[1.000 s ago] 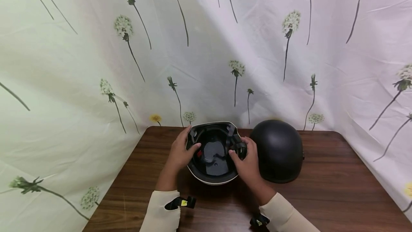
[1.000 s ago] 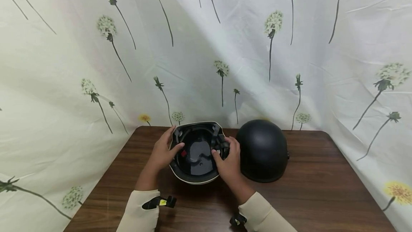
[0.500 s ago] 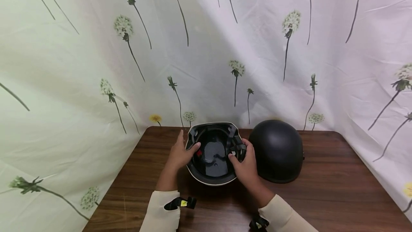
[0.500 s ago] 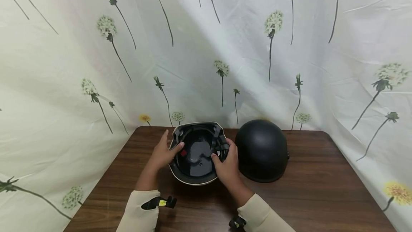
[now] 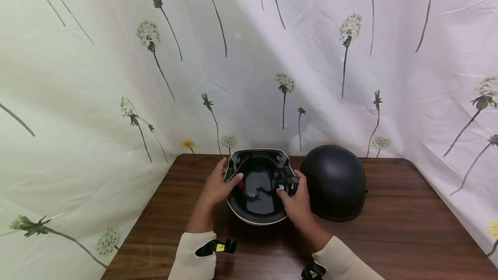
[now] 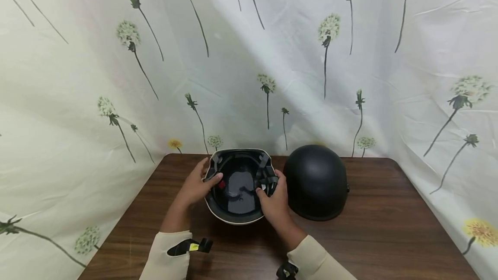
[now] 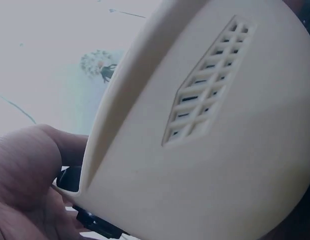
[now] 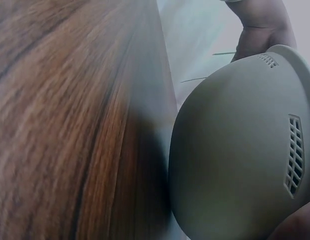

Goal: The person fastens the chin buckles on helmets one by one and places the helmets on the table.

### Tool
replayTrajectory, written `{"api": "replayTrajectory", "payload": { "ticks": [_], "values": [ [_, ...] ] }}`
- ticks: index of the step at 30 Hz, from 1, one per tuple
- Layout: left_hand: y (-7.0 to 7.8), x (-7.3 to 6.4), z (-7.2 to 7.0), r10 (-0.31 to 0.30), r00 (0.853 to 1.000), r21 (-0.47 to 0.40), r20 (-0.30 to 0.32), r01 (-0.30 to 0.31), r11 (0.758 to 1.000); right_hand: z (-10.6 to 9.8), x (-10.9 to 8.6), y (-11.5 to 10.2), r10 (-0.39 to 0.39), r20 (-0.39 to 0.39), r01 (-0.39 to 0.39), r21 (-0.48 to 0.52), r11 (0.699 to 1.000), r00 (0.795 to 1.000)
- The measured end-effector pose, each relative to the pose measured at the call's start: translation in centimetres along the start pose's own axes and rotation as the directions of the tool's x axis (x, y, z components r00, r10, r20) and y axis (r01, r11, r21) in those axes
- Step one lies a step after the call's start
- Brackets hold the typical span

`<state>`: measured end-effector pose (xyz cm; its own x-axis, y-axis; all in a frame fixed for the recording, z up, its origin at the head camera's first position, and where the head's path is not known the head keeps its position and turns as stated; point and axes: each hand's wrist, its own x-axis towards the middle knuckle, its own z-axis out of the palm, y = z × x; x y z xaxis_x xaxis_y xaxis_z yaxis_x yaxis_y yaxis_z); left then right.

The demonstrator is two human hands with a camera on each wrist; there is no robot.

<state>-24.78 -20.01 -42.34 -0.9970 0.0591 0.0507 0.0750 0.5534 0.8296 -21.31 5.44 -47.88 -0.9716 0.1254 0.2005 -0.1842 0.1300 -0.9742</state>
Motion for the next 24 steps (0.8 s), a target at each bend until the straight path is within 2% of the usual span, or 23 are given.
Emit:
{"api": "replayTrajectory", "payload": {
  "ticks": [5,8,14,18,24],
  "values": [
    [0.4,-0.1,0.1,-0.012,1.0,0.016,0.011,0.012,1.0,0.0,-0.1,-0.2,0.008,0.013,-0.009,0.048,0.999,1.0],
    [0.5,-0.1,0.4,-0.013,1.0,0.023,0.018,0.012,1.0,-0.4,0.0,-0.5,-0.009,0.008,0.009,0.044,0.999,1.0],
    [0.5,0.1,1.2,0.005,1.0,-0.004,0.007,-0.005,1.0,-1.2,0.6,-2.2,-0.117,-0.003,0.117,0.034,0.993,0.993],
    [0.3,0.3,1.6,0.028,1.0,-0.011,0.0,-0.028,1.0,-1.3,0.9,-3.9,-0.213,-0.05,0.213,-0.01,0.977,0.976],
    [0.1,0.4,1.9,0.057,0.998,-0.03,0.025,-0.056,0.998,-1.2,1.1,-5.8,-0.345,-0.159,0.333,-0.096,0.938,0.925]
  ]
}}
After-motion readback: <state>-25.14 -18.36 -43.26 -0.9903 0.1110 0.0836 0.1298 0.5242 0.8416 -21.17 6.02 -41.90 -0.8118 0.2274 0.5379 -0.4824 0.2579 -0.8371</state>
